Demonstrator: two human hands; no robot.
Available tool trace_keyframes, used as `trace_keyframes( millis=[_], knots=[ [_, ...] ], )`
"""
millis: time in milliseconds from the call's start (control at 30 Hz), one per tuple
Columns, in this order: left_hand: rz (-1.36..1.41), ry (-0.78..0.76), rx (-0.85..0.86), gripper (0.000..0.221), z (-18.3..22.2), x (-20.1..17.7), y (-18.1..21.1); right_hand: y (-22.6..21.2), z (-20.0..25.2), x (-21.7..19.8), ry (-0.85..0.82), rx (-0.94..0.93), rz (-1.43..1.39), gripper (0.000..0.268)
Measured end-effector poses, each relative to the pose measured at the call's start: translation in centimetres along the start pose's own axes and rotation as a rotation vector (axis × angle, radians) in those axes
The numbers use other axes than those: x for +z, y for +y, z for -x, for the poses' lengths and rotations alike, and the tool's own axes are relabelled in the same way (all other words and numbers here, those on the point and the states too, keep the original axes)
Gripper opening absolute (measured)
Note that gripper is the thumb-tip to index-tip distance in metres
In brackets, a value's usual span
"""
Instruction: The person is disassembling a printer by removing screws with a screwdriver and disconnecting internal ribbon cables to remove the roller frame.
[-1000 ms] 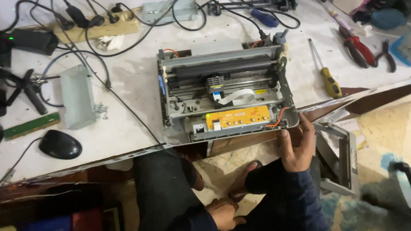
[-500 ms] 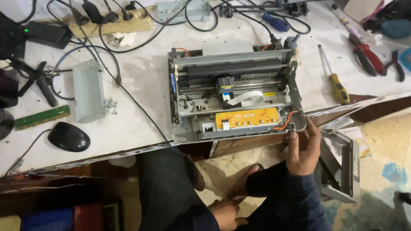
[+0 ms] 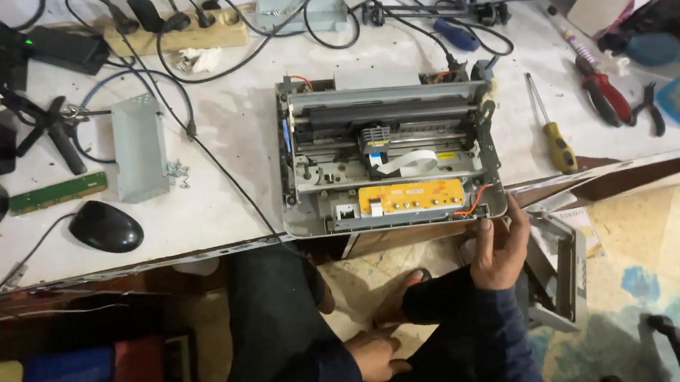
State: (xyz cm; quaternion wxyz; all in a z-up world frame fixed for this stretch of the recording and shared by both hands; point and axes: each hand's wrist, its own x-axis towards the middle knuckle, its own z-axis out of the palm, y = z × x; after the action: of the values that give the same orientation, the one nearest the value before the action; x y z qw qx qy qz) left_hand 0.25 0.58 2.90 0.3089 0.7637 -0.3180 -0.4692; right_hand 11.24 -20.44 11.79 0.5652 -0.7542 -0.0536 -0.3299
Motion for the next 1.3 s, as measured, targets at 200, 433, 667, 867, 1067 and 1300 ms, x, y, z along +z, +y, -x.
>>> trace_keyframes(
  millis=[200, 433, 667, 867, 1067, 1300],
  knots=[
    [-0.180, 0.206, 0.021, 0.057, 0.2, 0.6, 0.0, 0.0, 0.1, 0.2, -0.002, 0.042, -0.049, 0.051],
    [-0.122, -0.006, -0.130, 0.067, 0.2, -0.5, 0.1, 0.2, -0.1, 0.7, -0.002, 0.038, -0.113, 0.051],
    [-0.213, 0.218, 0.026, 0.059, -0.1, 1.4, -0.3, -0.1, 0.3, 0.6, 0.039, 0.044, -0.099, 0.054],
    [-0.137, 0.034, -0.107, 0.059, 1.2, -0.5, 0.9, -0.6, 0.0, 0.7, 0.032, 0.046, -0.049, 0.051],
    [-0.133, -0.019, -0.235, 0.073, 1.6, -1.1, 1.6, 0.2, 0.0, 0.8, 0.030, 0.004, -0.049, 0.052],
    [-0.093, -0.044, -0.185, 0.069, 1.7, -1.0, 1.5, -0.3, 0.3, 0.4, -0.004, 0.033, -0.104, 0.053]
  ],
)
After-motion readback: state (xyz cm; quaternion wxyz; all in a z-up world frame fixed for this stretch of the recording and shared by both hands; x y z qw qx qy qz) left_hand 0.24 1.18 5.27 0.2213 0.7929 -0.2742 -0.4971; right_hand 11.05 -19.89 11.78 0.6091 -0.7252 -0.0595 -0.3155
